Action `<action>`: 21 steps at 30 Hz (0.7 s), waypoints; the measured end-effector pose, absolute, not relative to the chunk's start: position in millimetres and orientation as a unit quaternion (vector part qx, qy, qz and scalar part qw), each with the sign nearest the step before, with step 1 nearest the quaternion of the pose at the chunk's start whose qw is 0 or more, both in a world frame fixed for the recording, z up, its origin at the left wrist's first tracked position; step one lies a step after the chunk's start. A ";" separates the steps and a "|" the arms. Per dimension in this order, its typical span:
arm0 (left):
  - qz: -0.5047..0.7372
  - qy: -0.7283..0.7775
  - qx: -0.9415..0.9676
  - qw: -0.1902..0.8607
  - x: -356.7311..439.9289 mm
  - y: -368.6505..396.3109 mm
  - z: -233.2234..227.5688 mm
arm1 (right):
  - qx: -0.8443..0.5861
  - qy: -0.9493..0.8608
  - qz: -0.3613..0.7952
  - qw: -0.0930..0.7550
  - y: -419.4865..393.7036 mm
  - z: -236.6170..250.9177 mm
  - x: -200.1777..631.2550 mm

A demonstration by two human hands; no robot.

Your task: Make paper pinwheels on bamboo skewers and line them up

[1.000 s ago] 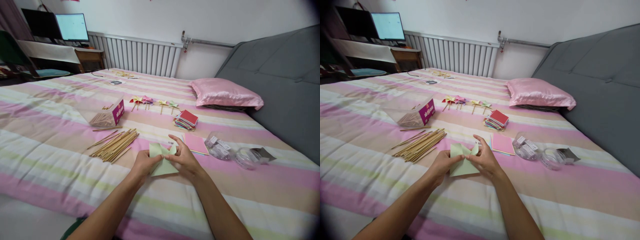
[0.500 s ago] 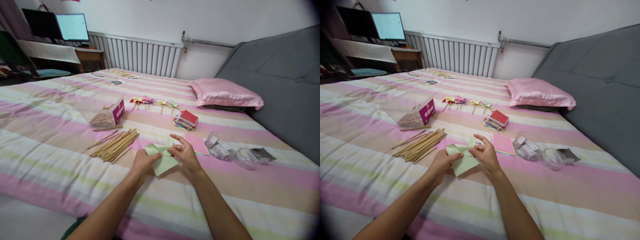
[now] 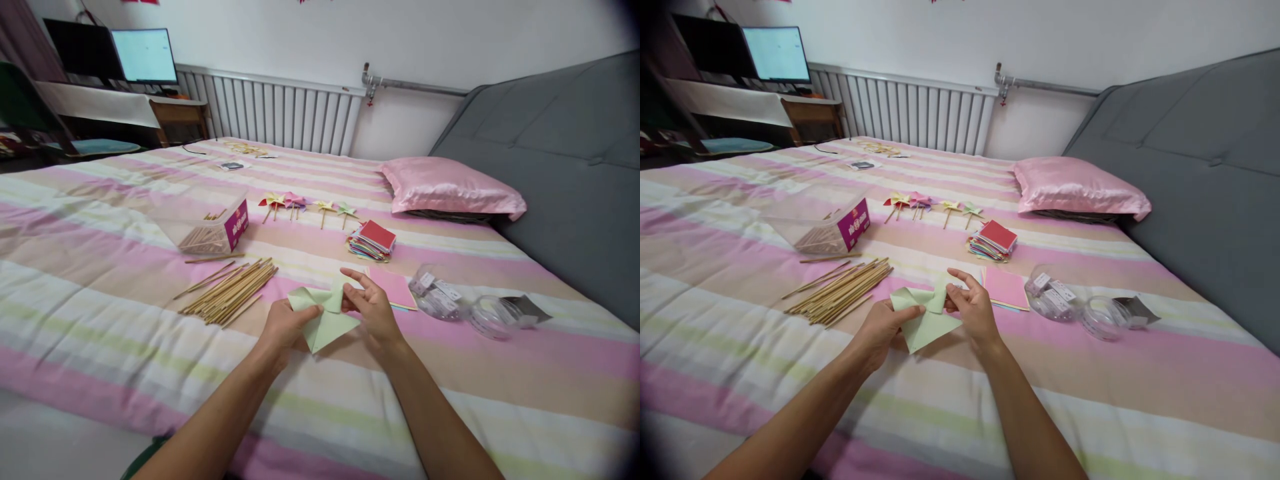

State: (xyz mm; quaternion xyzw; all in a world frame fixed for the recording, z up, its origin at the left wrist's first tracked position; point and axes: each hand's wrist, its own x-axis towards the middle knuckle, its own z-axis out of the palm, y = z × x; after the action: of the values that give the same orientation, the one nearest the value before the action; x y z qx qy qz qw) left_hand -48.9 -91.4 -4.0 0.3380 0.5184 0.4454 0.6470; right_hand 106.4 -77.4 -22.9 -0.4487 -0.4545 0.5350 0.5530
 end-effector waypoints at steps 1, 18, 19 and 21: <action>0.454 0.518 0.332 0.645 -50.0 -90.5 -4.5 | -0.456 -0.456 0.518 0.562 -76.8 -23.0 107.0; 0.565 0.460 0.227 0.646 -62.8 -78.0 -5.7 | -0.386 -0.681 0.422 0.457 -93.0 -21.4 98.8; 0.563 0.460 0.228 0.648 -62.4 -78.8 -6.7 | -0.390 -0.679 0.421 0.458 -92.6 -22.6 97.8; 0.560 0.460 0.229 0.650 -61.6 -80.2 -8.8 | -0.395 -0.674 0.424 0.458 -92.2 -25.1 96.8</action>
State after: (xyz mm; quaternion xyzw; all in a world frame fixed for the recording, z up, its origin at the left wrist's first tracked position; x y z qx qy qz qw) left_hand -61.6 -80.2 -8.8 0.2290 0.4600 0.5596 0.6503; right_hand 96.8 -92.2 -25.1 -0.3945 -0.6738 0.4245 0.4584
